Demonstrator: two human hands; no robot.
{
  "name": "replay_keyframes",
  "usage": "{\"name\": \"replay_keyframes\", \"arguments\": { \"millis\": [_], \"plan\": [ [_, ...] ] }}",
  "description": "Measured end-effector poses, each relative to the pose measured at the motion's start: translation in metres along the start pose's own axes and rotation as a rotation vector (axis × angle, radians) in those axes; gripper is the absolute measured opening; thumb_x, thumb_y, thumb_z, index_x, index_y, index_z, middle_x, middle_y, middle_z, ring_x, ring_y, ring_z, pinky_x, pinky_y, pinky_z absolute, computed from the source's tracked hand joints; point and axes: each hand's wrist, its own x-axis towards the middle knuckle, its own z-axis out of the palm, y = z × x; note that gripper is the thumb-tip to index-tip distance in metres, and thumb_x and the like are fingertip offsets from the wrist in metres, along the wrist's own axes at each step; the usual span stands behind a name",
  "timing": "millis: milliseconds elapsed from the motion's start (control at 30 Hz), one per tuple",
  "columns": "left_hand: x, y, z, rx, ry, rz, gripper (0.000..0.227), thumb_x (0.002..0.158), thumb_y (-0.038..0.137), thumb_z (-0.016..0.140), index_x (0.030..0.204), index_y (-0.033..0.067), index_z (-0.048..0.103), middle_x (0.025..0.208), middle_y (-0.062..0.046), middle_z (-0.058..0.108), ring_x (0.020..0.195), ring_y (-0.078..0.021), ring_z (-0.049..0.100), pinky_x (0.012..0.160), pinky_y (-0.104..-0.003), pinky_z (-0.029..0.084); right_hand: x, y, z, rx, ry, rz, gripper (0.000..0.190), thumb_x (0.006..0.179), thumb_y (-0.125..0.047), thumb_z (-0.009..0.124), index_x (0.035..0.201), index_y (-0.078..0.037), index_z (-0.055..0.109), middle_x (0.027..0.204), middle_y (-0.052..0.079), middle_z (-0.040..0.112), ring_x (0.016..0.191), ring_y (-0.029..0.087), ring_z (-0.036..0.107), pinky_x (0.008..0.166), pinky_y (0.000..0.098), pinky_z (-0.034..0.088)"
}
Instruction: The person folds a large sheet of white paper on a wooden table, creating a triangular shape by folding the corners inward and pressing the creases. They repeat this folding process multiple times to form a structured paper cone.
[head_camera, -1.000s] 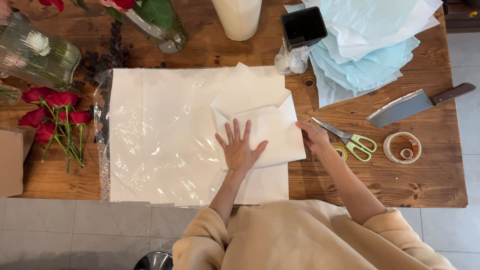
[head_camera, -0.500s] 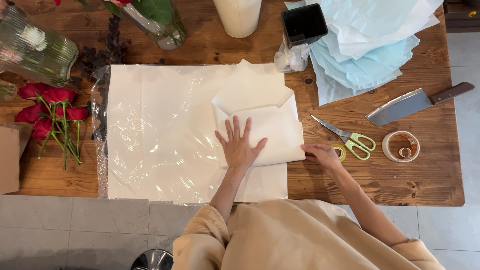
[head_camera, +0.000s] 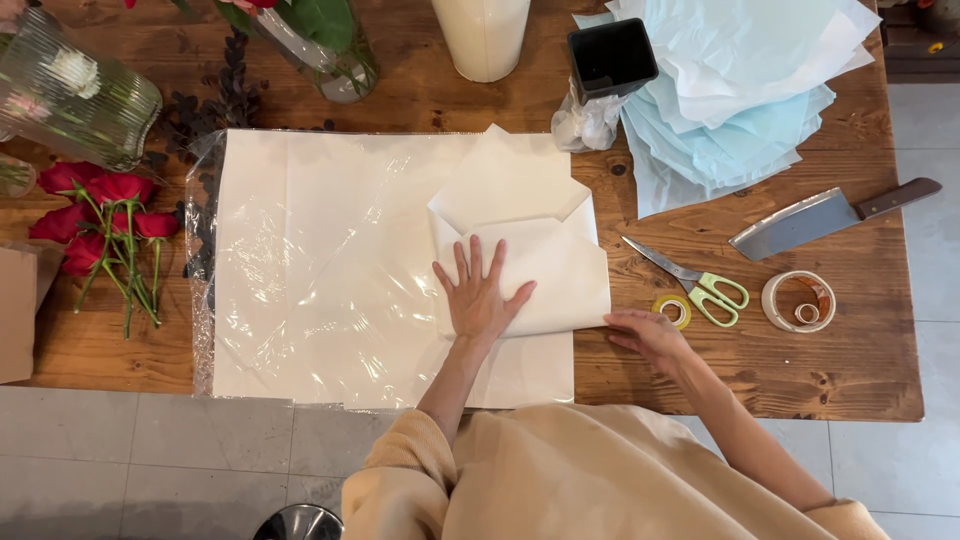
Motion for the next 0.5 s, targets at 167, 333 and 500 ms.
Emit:
{"name": "replay_keyframes", "arguments": {
  "millis": [167,333,500],
  "plan": [
    [0.0,0.0,-0.002,0.014,0.012,-0.014,0.084,0.09,0.078,0.034,0.158,0.0289,0.028,0.163,-0.02,0.024,0.152,-0.0422,0.015,0.113,-0.074,0.002,0.02,-0.01,-0.001,0.054,-0.039,0.026,0.029,0.083,-0.008,0.078,0.109,0.001,0.071,0.107,0.014,0.072,0.101,0.023,0.068,0.094,0.0433,0.057],
    [-0.001,0.001,-0.003,0.012,0.013,-0.032,0.084,0.09,0.078,0.033,0.157,0.029,0.028,0.162,-0.02,0.025,0.152,-0.0424,0.016,0.114,-0.073,0.003,0.028,-0.019,0.002,0.072,-0.06,0.033,0.03,0.082,-0.012,0.079,0.109,-0.003,0.072,0.107,0.011,0.072,0.104,0.023,0.067,0.096,0.0439,0.056],
    [-0.001,0.001,-0.005,0.003,-0.001,-0.029,0.083,0.09,0.077,0.034,0.158,0.0285,0.027,0.162,-0.02,0.024,0.152,-0.0433,0.015,0.113,-0.074,0.002,0.039,-0.039,0.009,0.03,-0.06,0.004,0.031,0.082,-0.015,0.08,0.111,-0.005,0.073,0.112,0.007,0.07,0.108,0.02,0.064,0.101,0.0429,0.052]
  ]
}}
